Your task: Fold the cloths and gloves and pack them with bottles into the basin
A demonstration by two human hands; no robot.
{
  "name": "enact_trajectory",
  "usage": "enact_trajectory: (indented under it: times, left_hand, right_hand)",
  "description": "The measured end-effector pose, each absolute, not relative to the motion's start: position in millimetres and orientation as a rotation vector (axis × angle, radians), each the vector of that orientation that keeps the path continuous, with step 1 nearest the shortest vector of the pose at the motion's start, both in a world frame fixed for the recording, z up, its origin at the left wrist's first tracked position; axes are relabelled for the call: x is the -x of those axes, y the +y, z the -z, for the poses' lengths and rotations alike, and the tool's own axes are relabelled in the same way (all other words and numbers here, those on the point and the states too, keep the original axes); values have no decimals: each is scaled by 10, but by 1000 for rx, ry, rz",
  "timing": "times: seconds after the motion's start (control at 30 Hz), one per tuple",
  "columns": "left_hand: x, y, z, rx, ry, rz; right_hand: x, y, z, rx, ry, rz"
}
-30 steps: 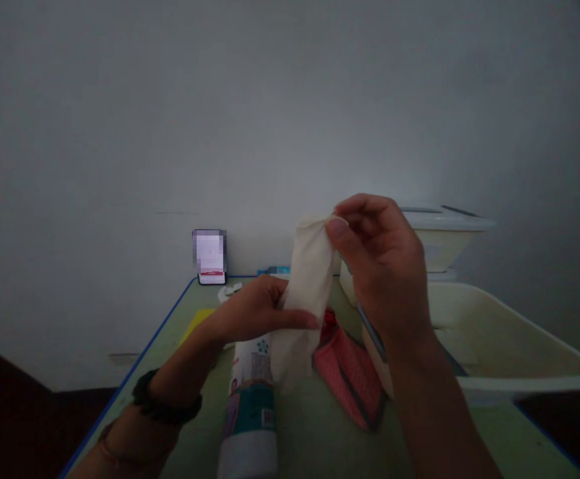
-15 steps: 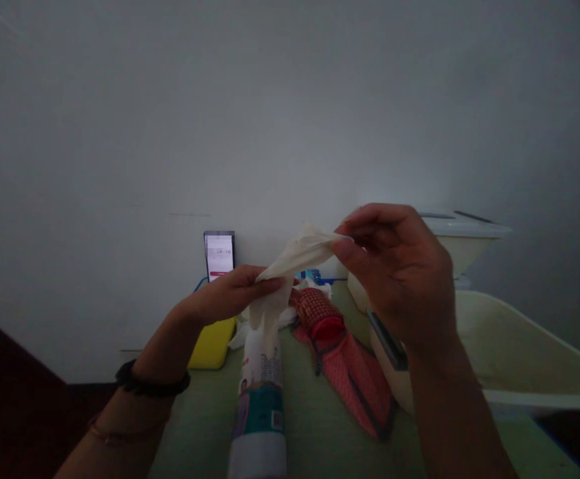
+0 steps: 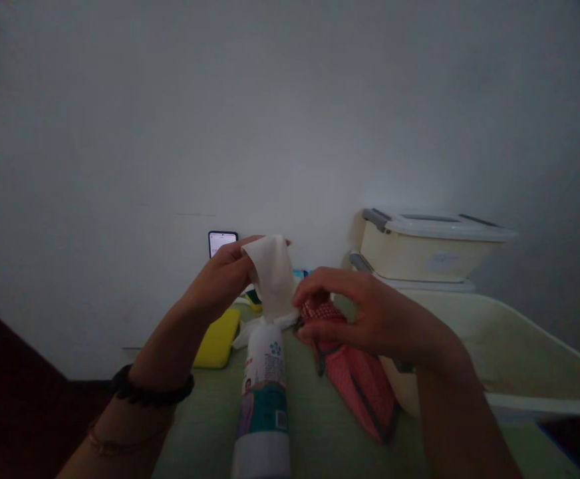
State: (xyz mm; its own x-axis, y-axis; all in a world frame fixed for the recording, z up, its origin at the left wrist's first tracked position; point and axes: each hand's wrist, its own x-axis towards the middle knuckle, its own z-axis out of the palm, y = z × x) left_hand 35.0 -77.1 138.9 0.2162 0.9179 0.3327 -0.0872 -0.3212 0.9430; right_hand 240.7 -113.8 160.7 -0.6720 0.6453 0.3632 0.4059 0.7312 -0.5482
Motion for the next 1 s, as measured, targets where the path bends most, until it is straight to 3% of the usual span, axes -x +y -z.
enact_trajectory:
  times: [0.2, 0.37, 1.0]
  left_hand:
    - [-402, -874, -1447, -1808, 935, -1264]
    - [-471, -902, -1462, -1845, 1019, -1443]
    - [-498, -948, -1479, -1750, 953, -1511]
  right_hand:
    - [-2237, -1052, -1481, 864, -1900, -635]
    - [-2224, -950, -1426, 855, -1713, -802]
    - [-2357, -938, -1506, 892, -1839, -862]
